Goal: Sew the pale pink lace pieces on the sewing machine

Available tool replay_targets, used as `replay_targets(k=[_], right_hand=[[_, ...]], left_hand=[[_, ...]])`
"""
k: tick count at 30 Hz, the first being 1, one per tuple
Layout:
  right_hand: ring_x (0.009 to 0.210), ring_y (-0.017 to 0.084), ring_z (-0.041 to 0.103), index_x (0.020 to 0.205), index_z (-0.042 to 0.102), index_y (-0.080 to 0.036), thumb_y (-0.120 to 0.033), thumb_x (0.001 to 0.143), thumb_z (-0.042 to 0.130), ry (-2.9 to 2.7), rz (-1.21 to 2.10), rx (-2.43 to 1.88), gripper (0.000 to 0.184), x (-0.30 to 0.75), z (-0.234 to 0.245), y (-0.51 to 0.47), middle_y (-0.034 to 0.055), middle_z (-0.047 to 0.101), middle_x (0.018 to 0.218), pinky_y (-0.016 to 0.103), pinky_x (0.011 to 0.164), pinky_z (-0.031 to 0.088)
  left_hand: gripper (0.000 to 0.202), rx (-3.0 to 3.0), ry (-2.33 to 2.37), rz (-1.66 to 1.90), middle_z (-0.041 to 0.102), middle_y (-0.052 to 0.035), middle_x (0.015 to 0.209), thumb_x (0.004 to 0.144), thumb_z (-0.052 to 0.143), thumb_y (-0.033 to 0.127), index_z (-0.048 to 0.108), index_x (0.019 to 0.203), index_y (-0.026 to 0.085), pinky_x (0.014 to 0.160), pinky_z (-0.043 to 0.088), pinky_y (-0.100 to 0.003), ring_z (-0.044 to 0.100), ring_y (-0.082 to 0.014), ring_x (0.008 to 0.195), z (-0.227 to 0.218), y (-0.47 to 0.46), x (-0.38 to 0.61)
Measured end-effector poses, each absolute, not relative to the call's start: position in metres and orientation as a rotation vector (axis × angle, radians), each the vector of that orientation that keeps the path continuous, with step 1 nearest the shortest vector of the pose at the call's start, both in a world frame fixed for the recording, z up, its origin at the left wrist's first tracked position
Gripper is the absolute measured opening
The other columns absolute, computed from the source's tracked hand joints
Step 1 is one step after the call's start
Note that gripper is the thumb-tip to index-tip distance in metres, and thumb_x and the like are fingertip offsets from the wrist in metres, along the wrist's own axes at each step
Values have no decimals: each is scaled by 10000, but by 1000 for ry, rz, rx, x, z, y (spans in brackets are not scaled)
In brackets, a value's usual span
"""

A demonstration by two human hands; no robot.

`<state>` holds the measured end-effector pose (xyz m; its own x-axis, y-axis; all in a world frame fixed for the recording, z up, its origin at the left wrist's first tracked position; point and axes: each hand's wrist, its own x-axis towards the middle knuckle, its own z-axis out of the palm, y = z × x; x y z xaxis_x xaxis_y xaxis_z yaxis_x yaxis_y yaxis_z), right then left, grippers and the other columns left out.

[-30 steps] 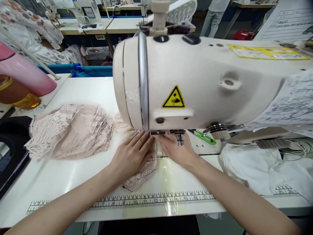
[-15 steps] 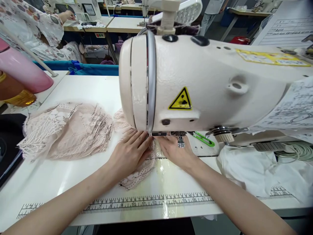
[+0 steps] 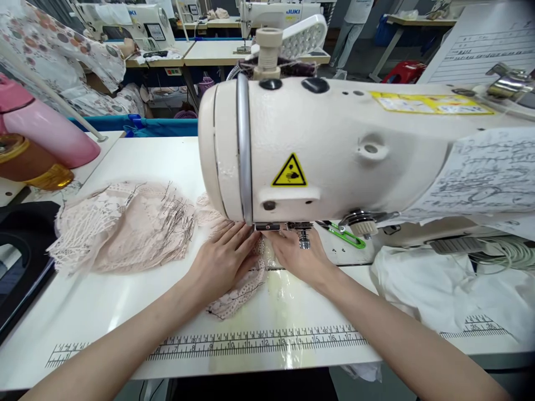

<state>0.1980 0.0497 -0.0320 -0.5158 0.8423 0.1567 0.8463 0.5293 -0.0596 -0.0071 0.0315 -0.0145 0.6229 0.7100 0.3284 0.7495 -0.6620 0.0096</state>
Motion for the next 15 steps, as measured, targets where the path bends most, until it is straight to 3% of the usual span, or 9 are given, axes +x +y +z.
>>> replay_targets(k=[6, 12, 15], right_hand=[[899, 189, 615, 1141, 625, -245, -69, 888, 405, -2509, -107, -1254, 378, 200, -10, 46, 53, 694, 1124, 319, 713, 389], [856, 147, 557, 804, 605, -190, 6, 801, 433, -2554, -43, -567, 261, 206, -17, 50, 1, 683, 864, 283, 687, 368], [851, 145, 553, 792, 611, -175, -29, 814, 456, -2550, 24, -476, 214, 205, -20, 51, -5, 667, 801, 274, 677, 388]], left_hand=[[361, -2674, -1159, -533, 637, -126, 1286, 967, 505, 294, 587, 1275, 124, 1039, 473, -443, 603, -268, 1192, -3, 29, -7], [96, -2779, -607, -559, 736, -36, 1006, 904, 604, 212, 667, 969, 180, 751, 526, -300, 676, -168, 907, 39, 0, -22], [119, -2766, -347, -309, 726, -19, 1031, 923, 560, 190, 676, 915, 216, 710, 503, -288, 653, -159, 943, 42, -23, -36]])
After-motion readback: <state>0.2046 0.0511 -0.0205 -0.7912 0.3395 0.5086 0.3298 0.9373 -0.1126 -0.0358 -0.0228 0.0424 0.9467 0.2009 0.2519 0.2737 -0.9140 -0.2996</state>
